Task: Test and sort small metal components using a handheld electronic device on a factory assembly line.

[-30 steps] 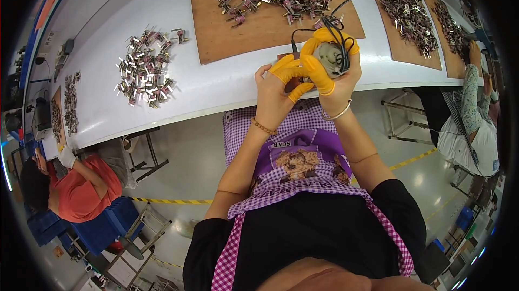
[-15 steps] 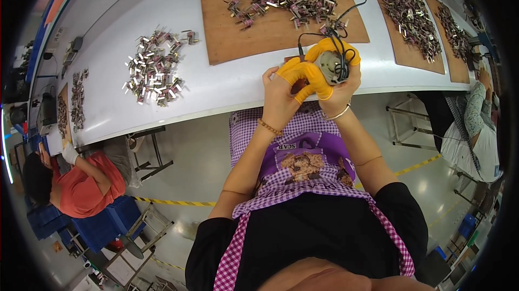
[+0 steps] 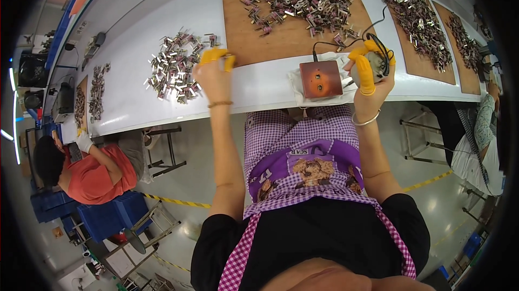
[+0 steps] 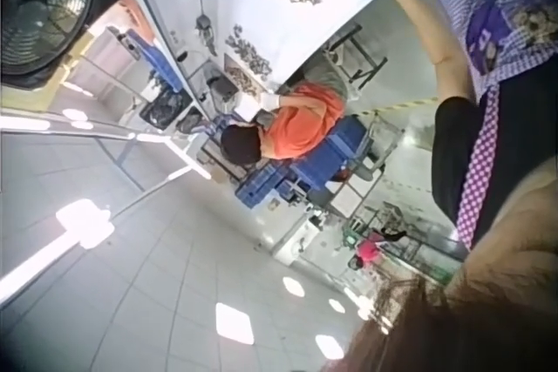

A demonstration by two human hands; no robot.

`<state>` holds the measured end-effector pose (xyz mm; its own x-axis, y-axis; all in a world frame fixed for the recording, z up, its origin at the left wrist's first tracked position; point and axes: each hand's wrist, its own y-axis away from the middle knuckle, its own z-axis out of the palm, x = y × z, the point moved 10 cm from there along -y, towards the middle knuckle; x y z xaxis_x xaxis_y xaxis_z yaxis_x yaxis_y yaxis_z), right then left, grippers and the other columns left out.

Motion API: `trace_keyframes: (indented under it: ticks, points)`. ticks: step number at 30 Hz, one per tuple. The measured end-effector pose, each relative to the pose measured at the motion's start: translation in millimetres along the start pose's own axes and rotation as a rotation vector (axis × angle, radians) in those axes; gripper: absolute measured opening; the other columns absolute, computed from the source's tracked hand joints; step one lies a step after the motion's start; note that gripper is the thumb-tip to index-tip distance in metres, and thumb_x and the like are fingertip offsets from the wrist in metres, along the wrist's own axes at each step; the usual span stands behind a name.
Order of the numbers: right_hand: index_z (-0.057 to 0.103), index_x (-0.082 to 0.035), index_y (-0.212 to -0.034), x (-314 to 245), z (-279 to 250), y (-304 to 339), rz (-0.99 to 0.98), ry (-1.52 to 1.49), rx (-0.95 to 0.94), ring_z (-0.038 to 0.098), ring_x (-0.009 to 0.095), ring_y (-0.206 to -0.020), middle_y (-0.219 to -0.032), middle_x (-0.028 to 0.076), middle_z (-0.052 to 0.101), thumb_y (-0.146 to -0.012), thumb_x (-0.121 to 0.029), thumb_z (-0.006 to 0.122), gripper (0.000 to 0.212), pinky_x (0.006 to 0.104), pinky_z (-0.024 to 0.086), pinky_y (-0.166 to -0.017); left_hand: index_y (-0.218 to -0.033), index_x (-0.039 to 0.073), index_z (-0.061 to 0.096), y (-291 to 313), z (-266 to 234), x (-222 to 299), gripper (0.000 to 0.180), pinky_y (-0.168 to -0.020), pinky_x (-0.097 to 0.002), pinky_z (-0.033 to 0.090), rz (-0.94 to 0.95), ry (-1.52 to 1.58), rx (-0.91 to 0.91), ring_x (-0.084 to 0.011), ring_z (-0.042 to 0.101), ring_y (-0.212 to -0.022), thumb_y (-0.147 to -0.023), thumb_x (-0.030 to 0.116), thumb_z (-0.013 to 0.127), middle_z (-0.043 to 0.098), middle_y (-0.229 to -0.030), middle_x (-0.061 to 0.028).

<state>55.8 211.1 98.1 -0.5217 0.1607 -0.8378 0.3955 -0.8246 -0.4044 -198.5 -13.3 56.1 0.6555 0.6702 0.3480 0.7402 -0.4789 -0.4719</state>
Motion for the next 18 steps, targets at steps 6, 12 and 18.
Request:
trace_keyframes:
  ticks: [6,12,18]
  points:
    - [0.047,-0.001,-0.111,6.7,-25.1,4.8,0.036,0.14,0.053,0.058,0.015,-0.066,-0.091,0.009,0.058,-0.08,-0.002,0.062,0.034,0.0237,0.049,-0.063,-0.108,0.018,0.061,-16.8,-10.5,-49.7,0.041,-0.082,-0.0422,0.037,-0.154,-0.458,0.248,-0.0217,0.054,-0.098,-0.071,0.031,0.068,0.061,-0.107,-0.0053]
    - [0.048,-0.001,-0.111,6.3,-15.6,10.4,0.037,0.134,0.016,0.058,0.015,-0.065,-0.089,0.009,0.058,-0.081,-0.004,0.062,0.033,0.0229,0.047,-0.064,-0.106,0.016,0.062,-63.2,33.8,51.9,0.038,-0.078,-0.0348,0.039,0.046,-0.008,0.019,-0.0244,0.056,-0.087,-0.072,0.033,0.067,0.062,-0.097,-0.0072]
    - [0.048,-0.001,-0.111,4.6,-19.5,10.2,0.038,0.123,0.04,0.058,0.015,-0.064,-0.087,0.008,0.058,-0.081,-0.005,0.061,0.033,0.0226,0.046,-0.064,-0.096,0.01,0.066,-84.3,67.3,59.1,0.023,-0.071,-0.0311,0.043,0.153,0.112,-0.153,-0.0207,0.058,-0.08,-0.076,0.022,0.065,0.064,-0.088,-0.0065]
